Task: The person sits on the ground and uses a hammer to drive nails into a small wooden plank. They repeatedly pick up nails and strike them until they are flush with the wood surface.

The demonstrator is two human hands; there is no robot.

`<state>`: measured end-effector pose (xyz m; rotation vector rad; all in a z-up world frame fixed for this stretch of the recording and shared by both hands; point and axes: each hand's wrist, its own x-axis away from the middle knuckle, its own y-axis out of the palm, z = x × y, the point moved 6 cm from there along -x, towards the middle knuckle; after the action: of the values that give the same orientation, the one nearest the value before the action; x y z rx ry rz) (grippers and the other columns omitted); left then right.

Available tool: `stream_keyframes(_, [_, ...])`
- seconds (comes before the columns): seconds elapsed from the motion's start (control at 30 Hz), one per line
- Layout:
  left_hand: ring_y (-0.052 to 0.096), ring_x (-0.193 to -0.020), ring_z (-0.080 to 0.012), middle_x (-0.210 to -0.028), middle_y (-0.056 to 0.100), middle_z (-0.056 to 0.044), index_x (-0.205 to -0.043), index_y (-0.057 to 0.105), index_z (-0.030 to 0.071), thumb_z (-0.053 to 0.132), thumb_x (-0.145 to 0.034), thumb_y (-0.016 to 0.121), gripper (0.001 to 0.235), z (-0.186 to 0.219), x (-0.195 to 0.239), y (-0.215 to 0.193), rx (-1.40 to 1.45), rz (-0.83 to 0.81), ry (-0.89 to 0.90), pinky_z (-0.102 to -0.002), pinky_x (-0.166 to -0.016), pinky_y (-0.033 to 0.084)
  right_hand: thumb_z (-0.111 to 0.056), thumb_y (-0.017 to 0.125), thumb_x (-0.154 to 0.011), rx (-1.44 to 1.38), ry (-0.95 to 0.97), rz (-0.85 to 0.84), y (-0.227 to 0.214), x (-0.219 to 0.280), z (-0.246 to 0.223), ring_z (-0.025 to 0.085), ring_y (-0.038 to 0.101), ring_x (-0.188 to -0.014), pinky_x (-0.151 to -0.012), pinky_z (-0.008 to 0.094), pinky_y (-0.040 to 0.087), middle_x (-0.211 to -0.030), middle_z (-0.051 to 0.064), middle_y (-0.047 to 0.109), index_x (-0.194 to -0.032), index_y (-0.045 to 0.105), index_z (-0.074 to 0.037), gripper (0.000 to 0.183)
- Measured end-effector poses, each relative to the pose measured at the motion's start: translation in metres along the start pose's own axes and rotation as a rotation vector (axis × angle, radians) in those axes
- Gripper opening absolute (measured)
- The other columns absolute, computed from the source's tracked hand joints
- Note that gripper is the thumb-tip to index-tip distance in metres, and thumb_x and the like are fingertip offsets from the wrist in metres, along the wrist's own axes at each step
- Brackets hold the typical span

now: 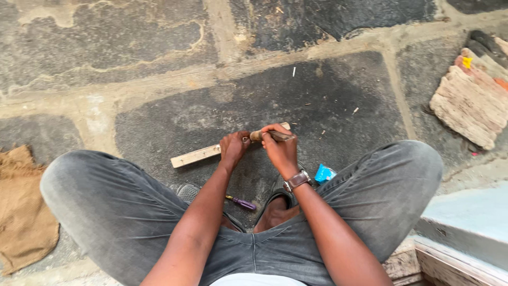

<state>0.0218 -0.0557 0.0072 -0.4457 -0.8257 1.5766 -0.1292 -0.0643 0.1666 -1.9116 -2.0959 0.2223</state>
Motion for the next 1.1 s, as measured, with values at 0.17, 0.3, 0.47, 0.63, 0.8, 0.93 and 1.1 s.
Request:
stream_keyframes(0.17, [0.074, -0.084, -0.0318, -0.093, 0.077, -0.012, -0.113, 0.079, 0.026, 0.028, -0.086, 0.075, 0.028, -0.001, -0.002, 0.001, 0.004, -0.017, -0.030, -0.046, -0.078, 0.056, -0.005, 0.066, -0.090, 0.042, 0.024, -0.004, 0.001, 0.000, -0.001, 0.010, 0.073, -0.070, -0.059, 0.025, 0.058, -0.082, 0.006, 0.076, -0.093, 0.074, -0.003, 0.009])
stream_keyframes(0.3, [0.073, -0.083, -0.0326, -0.089, 0.077, -0.012, -0.111, 0.079, 0.025, 0.029, -0.085, 0.075, 0.027, -0.004, -0.002, 0.001, -0.018, 0.003, -0.011, -0.047, -0.076, 0.056, -0.005, 0.066, -0.090, 0.003, -0.027, -0.009, 0.003, -0.001, -0.004, 0.009, 0.073, -0.070, -0.060, 0.024, 0.059, -0.083, 0.005, 0.076, -0.093, 0.074, -0.004, 0.009])
stream_keyframes(0.47, [0.075, -0.077, -0.0301, -0.083, 0.076, -0.012, -0.112, 0.079, 0.027, 0.029, -0.086, 0.074, 0.027, -0.006, -0.005, 0.007, -0.018, -0.016, -0.054, -0.045, -0.076, 0.057, -0.004, 0.066, -0.090, 0.046, 0.008, -0.028, 0.002, -0.002, -0.001, 0.009, 0.072, -0.068, -0.058, 0.024, 0.057, -0.080, 0.006, 0.076, -0.092, 0.074, -0.003, 0.009])
stream_keyframes(0.63, [0.074, -0.077, -0.0304, -0.083, 0.076, -0.013, -0.111, 0.079, 0.025, 0.029, -0.085, 0.074, 0.027, -0.007, -0.003, 0.006, 0.015, 0.002, -0.028, -0.046, -0.075, 0.057, -0.005, 0.064, -0.091, 0.043, -0.006, -0.051, 0.004, -0.001, -0.002, 0.009, 0.072, -0.069, -0.059, 0.023, 0.057, -0.081, 0.005, 0.076, -0.094, 0.074, -0.003, 0.011])
stream_keyframes(0.8, [0.074, -0.079, -0.0319, -0.084, 0.076, -0.014, -0.111, 0.079, 0.024, 0.026, -0.085, 0.072, 0.026, -0.004, -0.003, 0.004, 0.042, -0.015, -0.048, -0.046, -0.076, 0.057, -0.006, 0.065, -0.091, 0.102, -0.057, -0.065, 0.004, -0.001, -0.006, 0.010, 0.073, -0.070, -0.059, 0.025, 0.057, -0.082, 0.006, 0.076, -0.094, 0.074, -0.002, 0.010])
stream_keyframes(0.93, [0.073, -0.082, -0.0354, -0.087, 0.076, -0.014, -0.107, 0.079, 0.022, 0.022, -0.082, 0.072, 0.026, 0.004, 0.000, -0.002, 0.077, 0.016, -0.007, -0.049, -0.074, 0.055, -0.007, 0.066, -0.091, 0.076, -0.085, -0.055, 0.003, 0.000, -0.009, 0.010, 0.072, -0.070, -0.059, 0.026, 0.056, -0.082, 0.006, 0.076, -0.094, 0.073, -0.002, 0.009])
stream_keyframes(1.1, [0.072, -0.085, -0.0371, -0.088, 0.075, -0.016, -0.102, 0.078, 0.018, 0.020, -0.082, 0.073, 0.020, 0.002, 0.001, -0.002, 0.064, 0.013, 0.037, -0.049, -0.077, 0.055, -0.007, 0.066, -0.091, 0.049, -0.039, -0.063, 0.004, -0.002, -0.005, 0.010, 0.071, -0.069, -0.058, 0.026, 0.055, -0.080, 0.006, 0.075, -0.093, 0.073, -0.002, 0.009])
